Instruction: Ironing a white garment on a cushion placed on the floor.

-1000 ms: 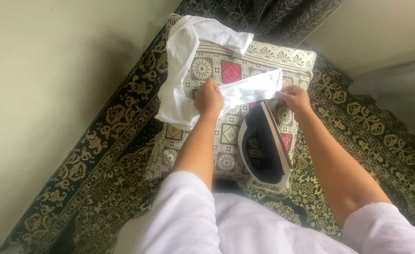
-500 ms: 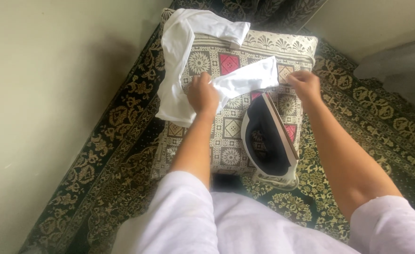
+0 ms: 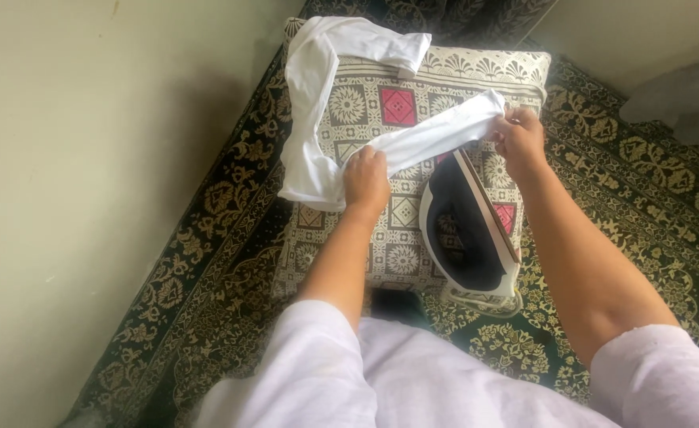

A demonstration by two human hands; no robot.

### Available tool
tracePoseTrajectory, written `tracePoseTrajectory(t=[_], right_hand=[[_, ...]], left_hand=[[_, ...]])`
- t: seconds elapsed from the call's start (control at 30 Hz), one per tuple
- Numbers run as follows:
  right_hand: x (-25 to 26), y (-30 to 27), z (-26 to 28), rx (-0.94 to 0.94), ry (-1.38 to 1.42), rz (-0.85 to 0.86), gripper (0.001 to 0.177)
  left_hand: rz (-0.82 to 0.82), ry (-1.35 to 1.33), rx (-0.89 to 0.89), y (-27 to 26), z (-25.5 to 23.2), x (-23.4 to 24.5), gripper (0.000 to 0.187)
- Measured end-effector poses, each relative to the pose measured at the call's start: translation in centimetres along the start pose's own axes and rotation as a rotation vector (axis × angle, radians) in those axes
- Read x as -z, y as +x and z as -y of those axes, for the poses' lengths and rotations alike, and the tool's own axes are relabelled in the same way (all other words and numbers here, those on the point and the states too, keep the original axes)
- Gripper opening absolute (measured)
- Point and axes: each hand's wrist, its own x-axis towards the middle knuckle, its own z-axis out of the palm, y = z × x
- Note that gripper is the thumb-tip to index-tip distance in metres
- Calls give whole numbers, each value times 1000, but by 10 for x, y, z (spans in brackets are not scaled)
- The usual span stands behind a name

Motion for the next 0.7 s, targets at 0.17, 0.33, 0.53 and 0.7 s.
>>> tracePoseTrajectory(t=[0.17, 0.33, 0.53, 0.7], right_hand=[[-11, -30, 44, -136, 58, 140, 27], [2, -15, 21, -54, -94, 68, 27], [17, -6, -6, 45, -334, 41, 37], [-1, -15, 30, 55, -432, 21, 37]], left_hand=[[93, -163, 62, -2, -14, 37, 21], [97, -162, -80, -17, -10, 52, 26], [165, -72, -128, -22, -21, 67, 25], [64, -92, 38, 10, -22, 41, 20]])
